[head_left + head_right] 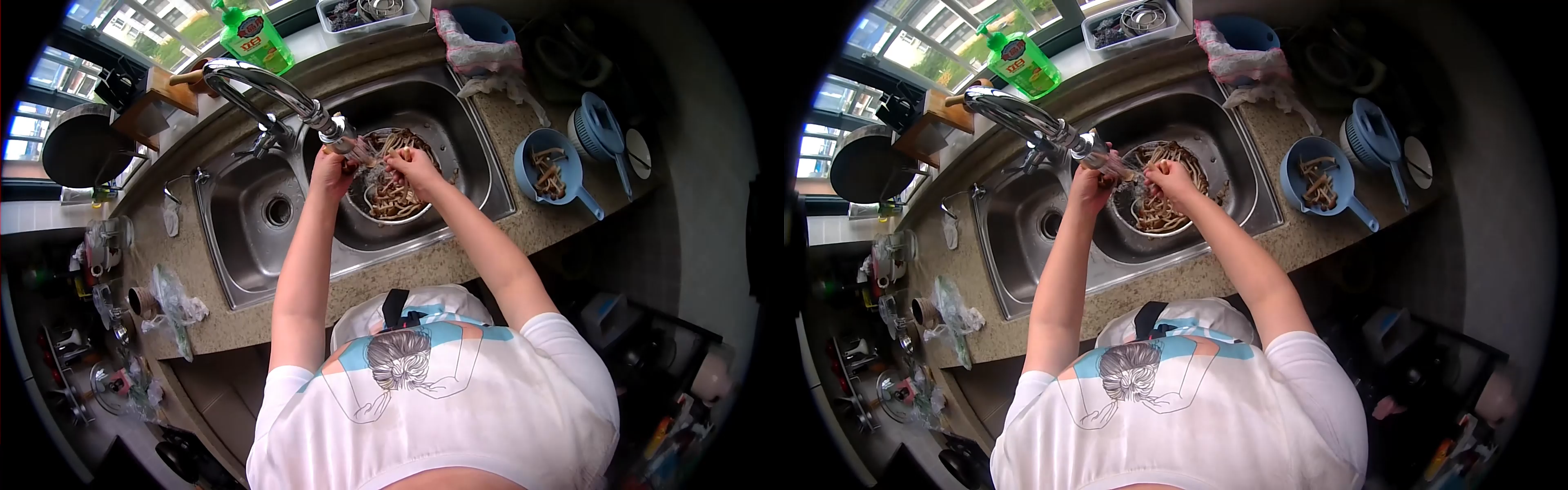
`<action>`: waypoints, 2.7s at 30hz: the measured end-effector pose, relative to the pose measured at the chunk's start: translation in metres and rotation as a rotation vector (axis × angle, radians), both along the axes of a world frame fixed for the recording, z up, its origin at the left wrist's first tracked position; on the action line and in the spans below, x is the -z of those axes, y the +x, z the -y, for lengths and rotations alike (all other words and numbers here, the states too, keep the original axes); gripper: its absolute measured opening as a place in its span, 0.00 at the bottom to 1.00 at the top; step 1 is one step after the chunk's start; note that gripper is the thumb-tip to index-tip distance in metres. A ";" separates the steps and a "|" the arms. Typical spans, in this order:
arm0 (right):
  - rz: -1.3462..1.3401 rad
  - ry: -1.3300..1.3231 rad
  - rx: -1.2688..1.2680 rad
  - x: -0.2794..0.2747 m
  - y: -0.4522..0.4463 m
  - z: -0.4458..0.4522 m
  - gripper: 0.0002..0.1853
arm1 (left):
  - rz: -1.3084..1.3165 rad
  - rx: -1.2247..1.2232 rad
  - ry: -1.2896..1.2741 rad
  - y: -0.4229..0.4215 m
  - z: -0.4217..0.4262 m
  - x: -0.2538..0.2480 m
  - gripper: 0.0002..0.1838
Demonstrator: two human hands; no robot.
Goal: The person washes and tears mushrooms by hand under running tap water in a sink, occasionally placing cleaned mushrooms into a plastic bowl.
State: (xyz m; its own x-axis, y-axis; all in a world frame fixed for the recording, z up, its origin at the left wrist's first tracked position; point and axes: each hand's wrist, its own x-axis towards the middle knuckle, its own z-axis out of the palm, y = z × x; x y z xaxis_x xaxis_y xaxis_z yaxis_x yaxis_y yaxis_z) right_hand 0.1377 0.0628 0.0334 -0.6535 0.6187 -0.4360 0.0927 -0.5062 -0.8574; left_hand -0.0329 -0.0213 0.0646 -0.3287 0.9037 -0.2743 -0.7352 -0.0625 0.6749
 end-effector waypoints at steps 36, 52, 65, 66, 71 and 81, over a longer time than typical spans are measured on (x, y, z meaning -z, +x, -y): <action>0.014 0.227 0.770 -0.088 0.305 -0.075 0.26 | -0.171 0.616 -0.306 0.300 -0.163 -0.065 0.19; 0.003 0.339 -0.047 -0.055 0.120 -0.005 0.09 | 0.303 -0.062 -0.329 0.075 -0.019 0.018 0.16; 0.236 0.936 -0.381 0.046 -0.066 0.011 0.09 | 0.011 -0.185 -0.647 0.016 0.061 0.073 0.22; 0.358 1.044 -0.524 0.053 -0.059 0.017 0.08 | 0.021 -0.159 -0.659 0.017 0.070 0.073 0.20; 0.458 1.478 -0.723 0.079 -0.040 0.032 0.09 | 0.050 -0.106 -0.675 0.028 0.086 0.070 0.13; 0.019 1.426 -0.435 0.024 -0.026 0.026 0.09 | -0.187 0.100 -0.678 0.013 0.055 0.085 0.11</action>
State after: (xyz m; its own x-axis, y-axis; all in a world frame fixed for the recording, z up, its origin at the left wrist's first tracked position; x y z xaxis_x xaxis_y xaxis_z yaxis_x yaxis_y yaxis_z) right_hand 0.1114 0.0373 0.0091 -0.8956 0.2841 0.3423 0.0294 0.8056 -0.5917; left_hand -0.0195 -0.0766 -0.0205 -0.3495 0.5817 -0.7345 -0.5838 0.4779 0.6563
